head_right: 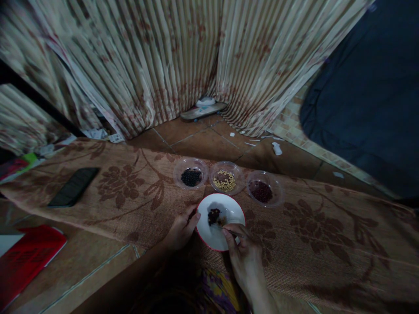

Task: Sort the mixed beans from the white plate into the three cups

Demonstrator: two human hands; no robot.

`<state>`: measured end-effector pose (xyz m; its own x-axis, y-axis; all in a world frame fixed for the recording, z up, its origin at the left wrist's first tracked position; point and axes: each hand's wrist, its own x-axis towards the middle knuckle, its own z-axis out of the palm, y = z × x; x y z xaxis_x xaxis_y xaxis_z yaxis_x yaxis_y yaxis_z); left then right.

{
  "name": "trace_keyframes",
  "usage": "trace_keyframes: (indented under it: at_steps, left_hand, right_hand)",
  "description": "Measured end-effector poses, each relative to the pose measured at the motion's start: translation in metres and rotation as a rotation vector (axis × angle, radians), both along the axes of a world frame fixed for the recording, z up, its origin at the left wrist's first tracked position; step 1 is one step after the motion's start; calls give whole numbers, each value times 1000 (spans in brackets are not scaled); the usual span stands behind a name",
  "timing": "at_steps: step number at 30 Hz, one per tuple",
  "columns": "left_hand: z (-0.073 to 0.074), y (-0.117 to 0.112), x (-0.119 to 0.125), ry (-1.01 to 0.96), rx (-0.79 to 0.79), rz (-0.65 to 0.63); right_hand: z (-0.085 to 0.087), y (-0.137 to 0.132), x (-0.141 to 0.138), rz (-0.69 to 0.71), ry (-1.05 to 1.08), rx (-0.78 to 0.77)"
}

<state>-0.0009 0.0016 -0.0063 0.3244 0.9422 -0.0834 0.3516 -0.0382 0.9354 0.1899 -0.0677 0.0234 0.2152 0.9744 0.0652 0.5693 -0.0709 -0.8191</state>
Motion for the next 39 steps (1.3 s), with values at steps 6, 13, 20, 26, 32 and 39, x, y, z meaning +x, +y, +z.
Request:
trace_keyframes:
  at_steps: [6, 13, 20, 26, 32, 39]
  left_hand:
    - [0, 0, 0, 10, 1, -2]
    - [-1, 0, 0, -19, -19, 19]
    - [0, 0, 1, -17, -17, 30]
    - [1, 1, 0, -26, -15, 13]
    - [1, 0, 0, -31, -15, 10]
    - [1, 0, 0, -17, -17, 14]
  right_hand:
    - [-2, 0, 0, -5, -15, 3]
    - [-1, 0, 0, -7, -40, 25]
    - [-1, -1, 0, -9, -41, 24]
    - [-4, -2, 0, -14, 5, 1]
    - [-1, -1, -1, -27, -22, 2]
    - [-4, 0, 0, -8, -10, 13]
